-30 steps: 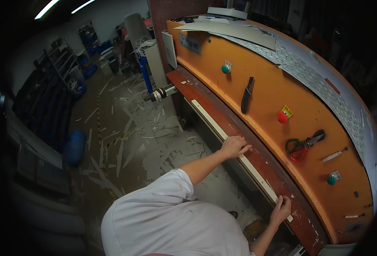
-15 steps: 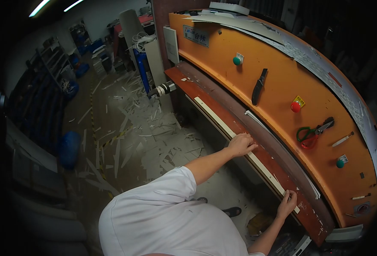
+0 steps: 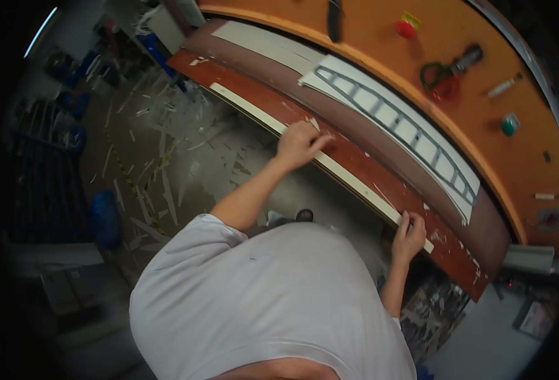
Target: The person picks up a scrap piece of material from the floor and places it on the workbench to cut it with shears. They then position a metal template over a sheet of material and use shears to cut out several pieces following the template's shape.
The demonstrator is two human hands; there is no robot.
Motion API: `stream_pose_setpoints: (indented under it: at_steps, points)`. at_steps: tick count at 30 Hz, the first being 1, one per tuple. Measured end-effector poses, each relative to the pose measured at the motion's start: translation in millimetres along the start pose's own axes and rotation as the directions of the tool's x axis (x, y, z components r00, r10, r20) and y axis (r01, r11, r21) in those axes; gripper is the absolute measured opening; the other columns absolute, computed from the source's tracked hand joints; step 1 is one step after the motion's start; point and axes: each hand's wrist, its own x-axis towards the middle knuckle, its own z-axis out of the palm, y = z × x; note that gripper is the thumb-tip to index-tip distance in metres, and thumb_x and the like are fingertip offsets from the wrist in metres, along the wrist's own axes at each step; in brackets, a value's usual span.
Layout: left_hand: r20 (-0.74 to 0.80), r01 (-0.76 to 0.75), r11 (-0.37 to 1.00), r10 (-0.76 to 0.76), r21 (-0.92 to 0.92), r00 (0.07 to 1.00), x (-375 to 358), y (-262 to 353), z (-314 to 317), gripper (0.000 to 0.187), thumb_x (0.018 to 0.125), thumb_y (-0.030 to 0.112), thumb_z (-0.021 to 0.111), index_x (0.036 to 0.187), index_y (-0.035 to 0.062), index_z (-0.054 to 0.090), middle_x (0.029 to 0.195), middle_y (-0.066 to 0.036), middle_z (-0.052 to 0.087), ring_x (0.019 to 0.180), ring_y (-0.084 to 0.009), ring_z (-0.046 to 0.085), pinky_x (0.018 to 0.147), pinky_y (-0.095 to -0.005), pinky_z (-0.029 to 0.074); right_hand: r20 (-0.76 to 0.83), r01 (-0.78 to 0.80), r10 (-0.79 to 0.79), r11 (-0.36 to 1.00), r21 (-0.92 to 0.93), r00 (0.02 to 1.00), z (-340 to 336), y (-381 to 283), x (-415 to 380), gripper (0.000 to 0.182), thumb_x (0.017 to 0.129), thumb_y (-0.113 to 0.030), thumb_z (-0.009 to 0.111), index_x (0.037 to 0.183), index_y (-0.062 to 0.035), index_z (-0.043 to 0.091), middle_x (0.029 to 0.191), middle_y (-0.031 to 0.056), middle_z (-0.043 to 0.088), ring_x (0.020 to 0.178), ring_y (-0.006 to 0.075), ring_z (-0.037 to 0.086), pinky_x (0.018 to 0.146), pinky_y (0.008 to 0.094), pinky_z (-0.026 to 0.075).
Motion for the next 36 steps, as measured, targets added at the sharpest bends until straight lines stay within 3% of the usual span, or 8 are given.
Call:
stream_pose_setpoints:
  at_steps: [10,15,18,22,23,28,32,36]
  points:
    - [0.042,0.244,0.97,-0.243,-0.013,0.969,-4,14,18,0.035,0.089,0.027,0.076,0.069,0.0019,0.064,0.068,-0.012,0.057,0.062,-0.0301,0.058,0.06,-0.0408,0.047,0.237,-0.057,0.021,0.987,0.147,0.971,-29,11,12,0.011,0.095,-0.015,0.068,0.099,-0.0044,0.068,0.095,0.011,0.07,0.085,0.0326,0.066,0.076,0.0414,0.049]
    - [0.13,0.477,0.827,-0.46,-0.297,0.878,17,-1,9,0.028,0.092,0.024,0.075,0.079,0.0001,0.07,0.071,-0.01,0.061,0.062,-0.021,0.059,0.06,-0.0341,0.047,0.292,-0.024,-0.023,0.988,0.155,0.956,-33,9,18,0.011,0.096,-0.013,0.067,0.101,-0.0037,0.068,0.096,0.0123,0.071,0.085,0.0328,0.067,0.075,0.0412,0.049]
    - [0.027,0.37,0.902,-0.374,-0.222,0.927,75,-25,4,0.017,0.094,0.015,0.073,0.088,-0.0015,0.07,0.077,-0.005,0.063,0.067,-0.0109,0.057,0.064,-0.0288,0.049,0.335,-0.081,0.015,0.979,0.185,0.942,-35,22,21,0.011,0.096,-0.012,0.067,0.102,-0.0032,0.068,0.096,0.0133,0.07,0.086,0.0341,0.067,0.076,0.0416,0.05]
    - [0.082,0.267,0.96,-0.274,0.088,0.958,157,-94,11,0.04,0.092,0.036,0.074,0.116,0.0039,0.07,0.117,-0.014,0.069,0.105,-0.0273,0.068,0.088,-0.0361,0.055,0.476,-0.494,0.332,0.827,0.268,0.814,-40,21,35,0.014,0.095,-0.01,0.068,0.104,0.0,0.068,0.099,0.0112,0.072,0.089,0.022,0.07,0.077,0.0331,0.053]
    - [0.129,0.246,0.959,-0.264,0.138,0.956,171,-120,23,0.05,0.088,0.042,0.075,0.124,0.0073,0.067,0.126,-0.015,0.063,0.116,-0.0297,0.061,0.094,-0.0383,0.052,0.498,-0.552,0.359,0.771,0.319,0.789,-34,32,38,0.015,0.096,-0.011,0.068,0.107,0.0002,0.069,0.1,0.0104,0.072,0.09,0.0172,0.069,0.077,0.0297,0.053]
    - [0.433,0.089,0.972,-0.178,0.217,0.884,204,-203,68,0.098,0.074,0.07,0.076,0.152,0.019,0.046,0.159,-0.022,0.033,0.149,-0.0423,0.027,0.119,-0.0495,0.031,0.389,-0.116,-0.003,0.952,0.282,0.921,23,-48,142,0.03,0.091,-0.013,0.073,0.118,-0.0009,0.065,0.111,0.0146,0.069,0.102,0.0263,0.067,0.087,0.036,0.053]
    - [0.538,0.083,0.961,-0.218,0.264,0.814,207,-204,73,0.107,0.071,0.078,0.072,0.156,0.0224,0.04,0.162,-0.024,0.028,0.152,-0.0442,0.019,0.122,-0.0561,0.018,0.444,0.296,-0.308,0.95,0.098,0.842,114,-106,213,0.061,0.086,-0.026,0.078,0.137,-0.0032,0.053,0.137,0.017,0.056,0.127,0.0351,0.052,0.107,0.0451,0.04]
    - [0.475,0.071,0.97,-0.177,0.234,0.862,196,-209,78,0.103,0.072,0.077,0.073,0.155,0.0253,0.041,0.161,-0.025,0.029,0.151,-0.0438,0.021,0.121,-0.059,0.016,0.497,0.411,-0.374,0.911,0.038,0.783,171,-125,234,0.067,0.085,-0.029,0.079,0.14,-0.0019,0.05,0.14,0.0174,0.054,0.128,0.0345,0.052,0.107,0.0453,0.039]
